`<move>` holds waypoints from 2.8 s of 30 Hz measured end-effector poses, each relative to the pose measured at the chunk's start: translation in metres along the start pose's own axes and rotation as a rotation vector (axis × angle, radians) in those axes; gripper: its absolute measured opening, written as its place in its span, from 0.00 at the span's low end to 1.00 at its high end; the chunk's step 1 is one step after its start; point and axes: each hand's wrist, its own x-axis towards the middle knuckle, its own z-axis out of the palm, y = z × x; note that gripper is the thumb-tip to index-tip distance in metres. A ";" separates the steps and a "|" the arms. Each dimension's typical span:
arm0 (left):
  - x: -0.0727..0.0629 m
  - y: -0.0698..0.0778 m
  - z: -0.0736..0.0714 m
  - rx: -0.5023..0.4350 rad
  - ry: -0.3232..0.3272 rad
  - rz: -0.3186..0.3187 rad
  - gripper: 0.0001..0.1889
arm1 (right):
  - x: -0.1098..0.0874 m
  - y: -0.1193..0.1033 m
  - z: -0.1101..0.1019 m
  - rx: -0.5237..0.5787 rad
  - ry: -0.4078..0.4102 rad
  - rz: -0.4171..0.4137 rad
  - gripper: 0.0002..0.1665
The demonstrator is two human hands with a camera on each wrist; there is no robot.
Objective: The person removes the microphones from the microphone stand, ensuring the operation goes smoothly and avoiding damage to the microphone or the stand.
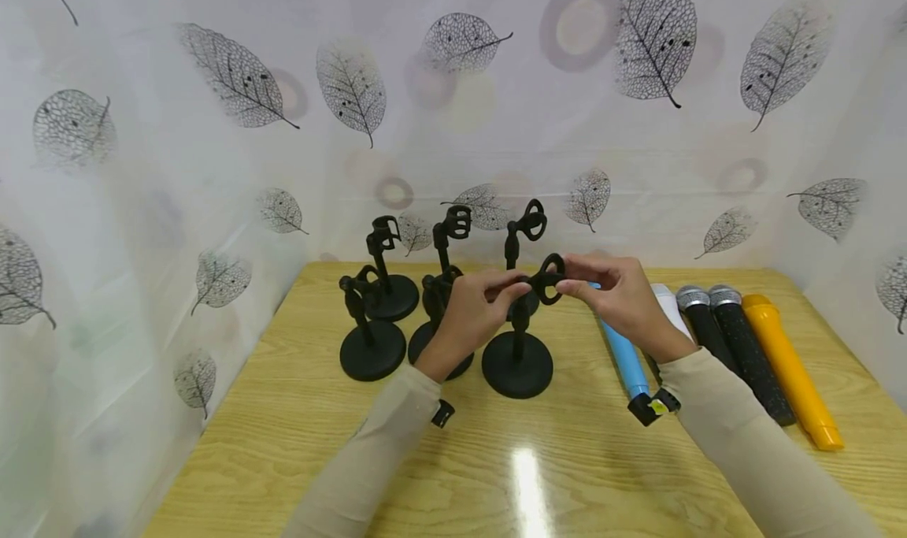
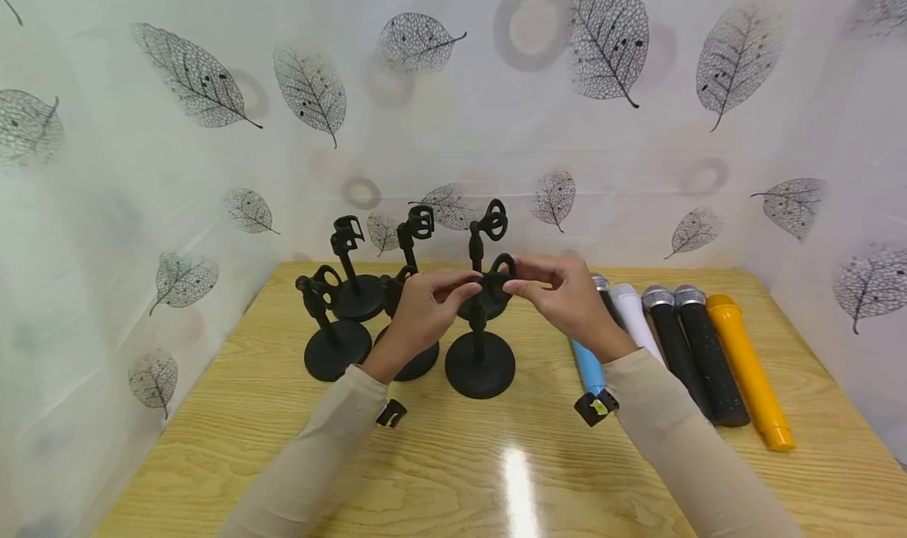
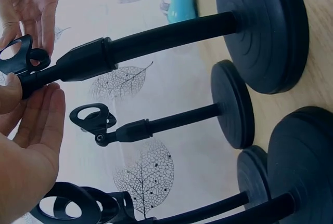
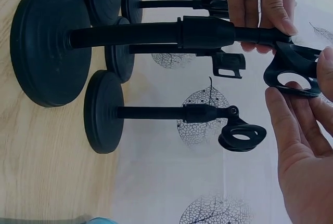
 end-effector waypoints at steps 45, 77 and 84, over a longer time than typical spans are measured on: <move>-0.022 -0.015 0.018 -0.044 -0.010 -0.117 0.18 | -0.010 0.009 -0.001 -0.027 -0.060 0.143 0.25; -0.030 -0.043 0.046 -0.018 0.013 -0.210 0.14 | -0.039 0.032 -0.013 -0.130 -0.125 0.226 0.25; -0.028 -0.046 0.045 -0.020 0.013 -0.217 0.15 | -0.040 0.032 -0.013 -0.157 -0.122 0.235 0.25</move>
